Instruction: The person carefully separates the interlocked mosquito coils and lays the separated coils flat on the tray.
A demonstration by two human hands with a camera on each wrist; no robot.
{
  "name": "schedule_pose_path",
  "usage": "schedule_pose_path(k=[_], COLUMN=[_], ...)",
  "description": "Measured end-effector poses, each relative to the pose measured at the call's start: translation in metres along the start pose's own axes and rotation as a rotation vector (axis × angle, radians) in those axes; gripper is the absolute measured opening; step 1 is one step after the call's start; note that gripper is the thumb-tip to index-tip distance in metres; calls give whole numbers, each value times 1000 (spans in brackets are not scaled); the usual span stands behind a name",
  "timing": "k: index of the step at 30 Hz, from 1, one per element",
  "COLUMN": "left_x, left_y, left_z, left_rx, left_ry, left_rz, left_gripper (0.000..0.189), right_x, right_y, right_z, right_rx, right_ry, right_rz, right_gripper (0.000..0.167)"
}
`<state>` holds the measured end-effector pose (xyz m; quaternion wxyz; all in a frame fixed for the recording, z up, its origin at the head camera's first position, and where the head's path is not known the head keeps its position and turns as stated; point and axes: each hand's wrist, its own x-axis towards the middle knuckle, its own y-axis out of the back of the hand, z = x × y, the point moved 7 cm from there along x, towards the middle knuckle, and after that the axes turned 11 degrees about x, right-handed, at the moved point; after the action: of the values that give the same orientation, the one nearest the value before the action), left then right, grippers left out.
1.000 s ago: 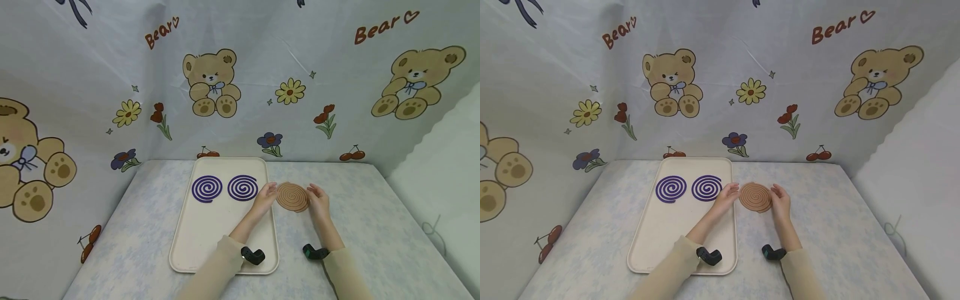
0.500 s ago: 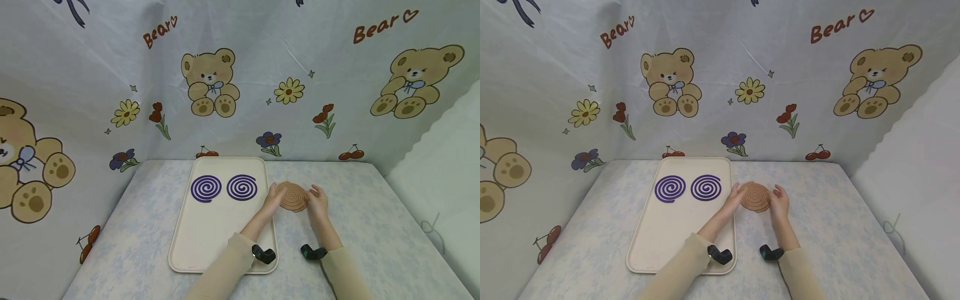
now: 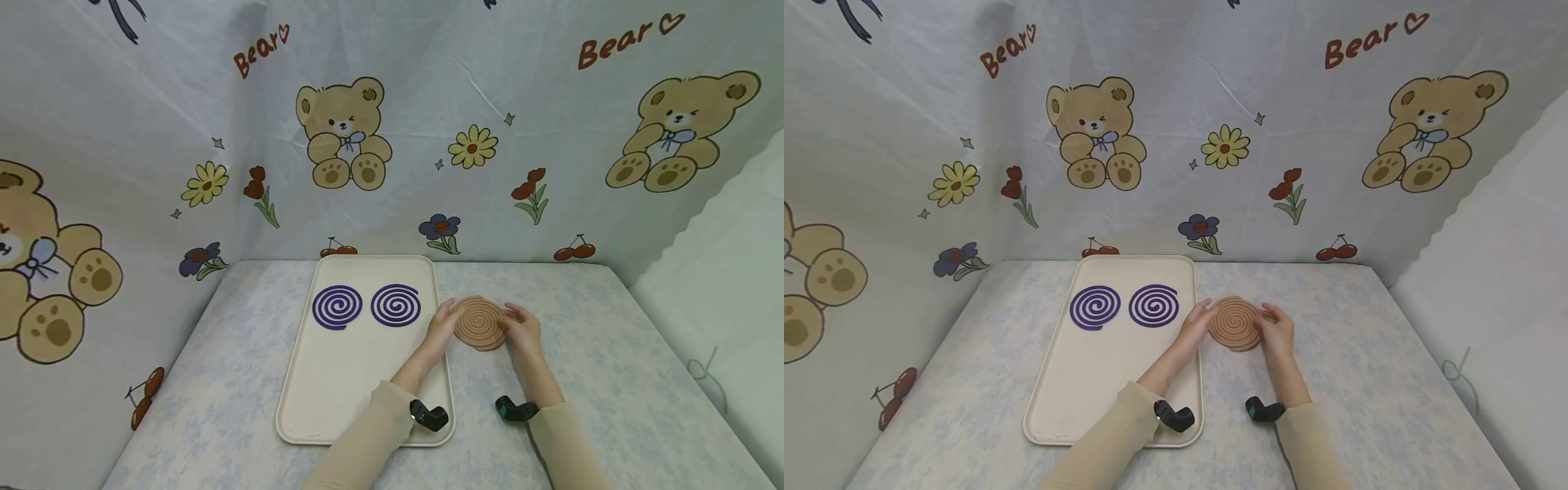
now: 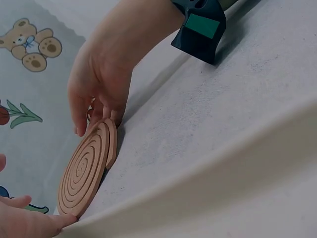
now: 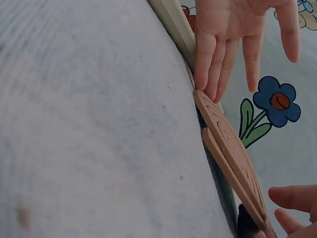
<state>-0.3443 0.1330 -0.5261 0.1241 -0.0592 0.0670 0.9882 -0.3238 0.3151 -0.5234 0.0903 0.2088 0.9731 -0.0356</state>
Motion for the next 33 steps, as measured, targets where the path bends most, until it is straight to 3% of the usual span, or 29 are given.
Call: schedule_pose_path(k=[5, 9, 12, 16, 20, 23, 29, 33], left_x=[0, -2, -6, -14, -22, -27, -38, -40], left_y=[1, 7, 18, 33, 47, 62, 98, 121], left_z=[-3, -3, 5, 18, 26, 28, 31, 30], left_rx=[-93, -163, -70, 92, 14, -84, -91, -117], left_ry=[6, 5, -72, -237, -316, -294, -188, -148], left_rz=[-54, -53, 1, 54, 50, 81, 233, 293], left_gripper=[58, 55, 50, 47, 55, 60, 55, 47], right_x=[-1, -4, -8, -21, -39, -52, -67, -75], right_y=[-7, -15, -21, -35, -55, -69, -92, -110], right_z=[3, 0, -7, -20, -32, -39, -42, -41], right_rx=[16, 22, 129, 300, 377, 412, 454, 424], right_ry=[-16, -18, -37, -68, -65, -67, -100, -132], right_rz=[-49, -105, -125, -175, -230, -254, -301, -346], right_gripper=[70, 75, 76, 77, 77, 77, 77, 75])
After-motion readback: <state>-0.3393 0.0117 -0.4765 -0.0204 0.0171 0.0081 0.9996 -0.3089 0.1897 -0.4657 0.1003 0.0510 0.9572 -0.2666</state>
